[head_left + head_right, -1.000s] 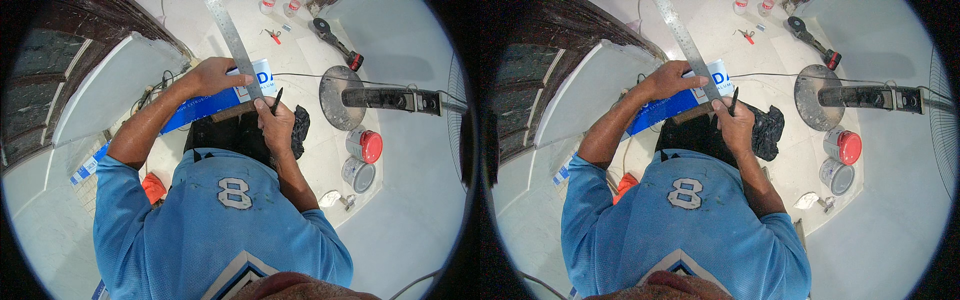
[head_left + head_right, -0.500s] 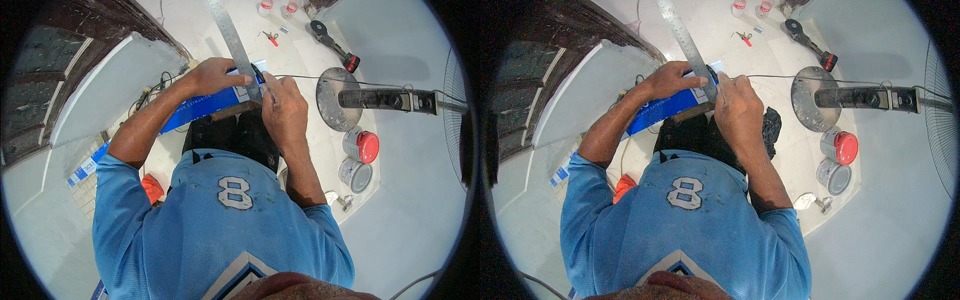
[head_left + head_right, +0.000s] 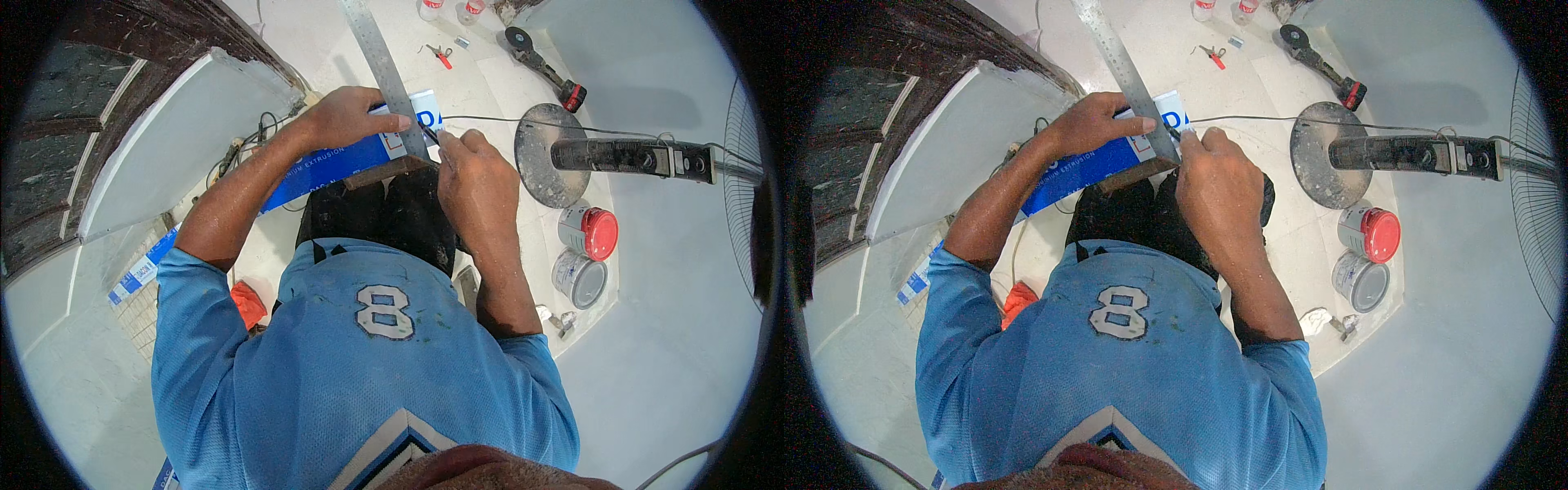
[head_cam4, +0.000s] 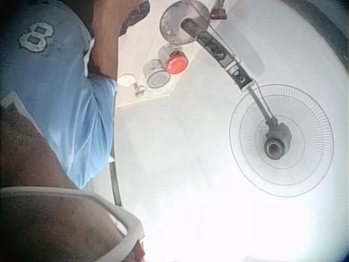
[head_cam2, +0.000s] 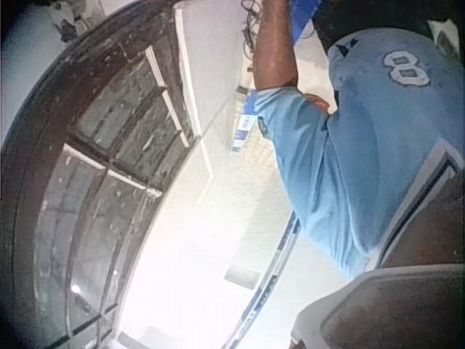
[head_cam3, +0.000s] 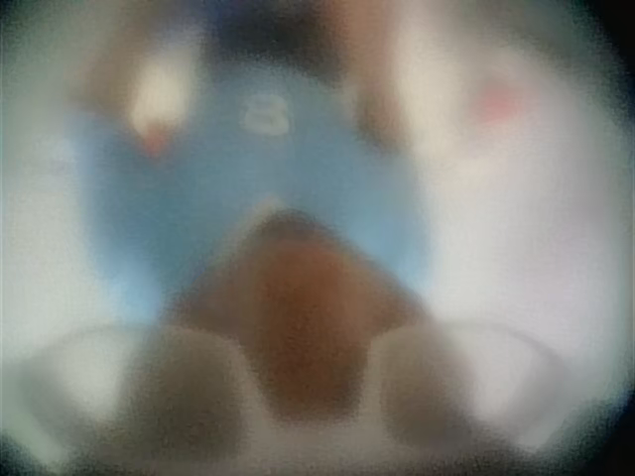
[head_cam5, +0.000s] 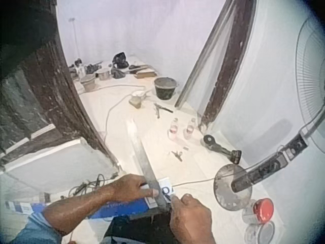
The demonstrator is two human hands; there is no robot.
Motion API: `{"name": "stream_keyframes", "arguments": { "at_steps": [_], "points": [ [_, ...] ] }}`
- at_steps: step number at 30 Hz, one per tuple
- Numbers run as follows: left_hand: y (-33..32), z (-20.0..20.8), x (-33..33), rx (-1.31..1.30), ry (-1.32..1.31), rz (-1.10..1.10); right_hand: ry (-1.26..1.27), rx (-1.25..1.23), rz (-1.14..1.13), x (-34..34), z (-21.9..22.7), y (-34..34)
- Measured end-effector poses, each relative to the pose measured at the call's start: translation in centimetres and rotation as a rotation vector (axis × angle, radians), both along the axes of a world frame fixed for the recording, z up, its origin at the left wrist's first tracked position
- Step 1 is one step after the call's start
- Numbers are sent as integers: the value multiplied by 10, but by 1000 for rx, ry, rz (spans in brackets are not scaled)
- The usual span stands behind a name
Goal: The person measures and marks a long aluminum profile using a ruler and marker, then cuts it with an angle grinder. The person then fits the cut piece into a window frame opening.
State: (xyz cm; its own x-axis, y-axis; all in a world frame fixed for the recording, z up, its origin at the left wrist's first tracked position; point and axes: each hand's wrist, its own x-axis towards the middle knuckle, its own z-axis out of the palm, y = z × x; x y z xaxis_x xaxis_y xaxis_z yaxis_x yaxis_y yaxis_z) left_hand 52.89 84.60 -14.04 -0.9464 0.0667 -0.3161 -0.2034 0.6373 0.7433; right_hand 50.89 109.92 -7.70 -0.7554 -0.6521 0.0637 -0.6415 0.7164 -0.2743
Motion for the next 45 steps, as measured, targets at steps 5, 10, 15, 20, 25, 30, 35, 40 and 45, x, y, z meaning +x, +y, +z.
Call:
{"name": "stream_keyframes", "arguments": {
  "at_steps": [5, 10, 15, 20, 25, 30, 35, 40, 45],
  "points": [
    [-6, -7, -2, 46, 21, -13, -38, 92, 24, 7, -1, 20],
    [-4, 2, -3, 21, -65, 23, -294, -39, -53, -5, -30, 45],
    [-1, -7, 0, 34, 19, 33, -1092, -786, -353, 15, -82, 23],
    [7, -14, 8, -5, 89, 68, -1023, -1007, -510, 36, -117, 6],
    [6, -12, 8, 21, -46, 160, -909, -1081, -403, 43, -101, 4],
    [11, -13, 11, 83, 12, 182, -909, -1155, -360, 44, -100, -3],
    [8, -14, 13, 216, -143, 252, -963, -1145, -396, 39, -90, -14],
    [14, -3, 14, 187, -128, 194, -954, -1180, -426, 36, -84, -26],
    [16, 1, 15, 190, -109, 220, -924, -1176, -418, 36, -83, -26]
  ]
}}
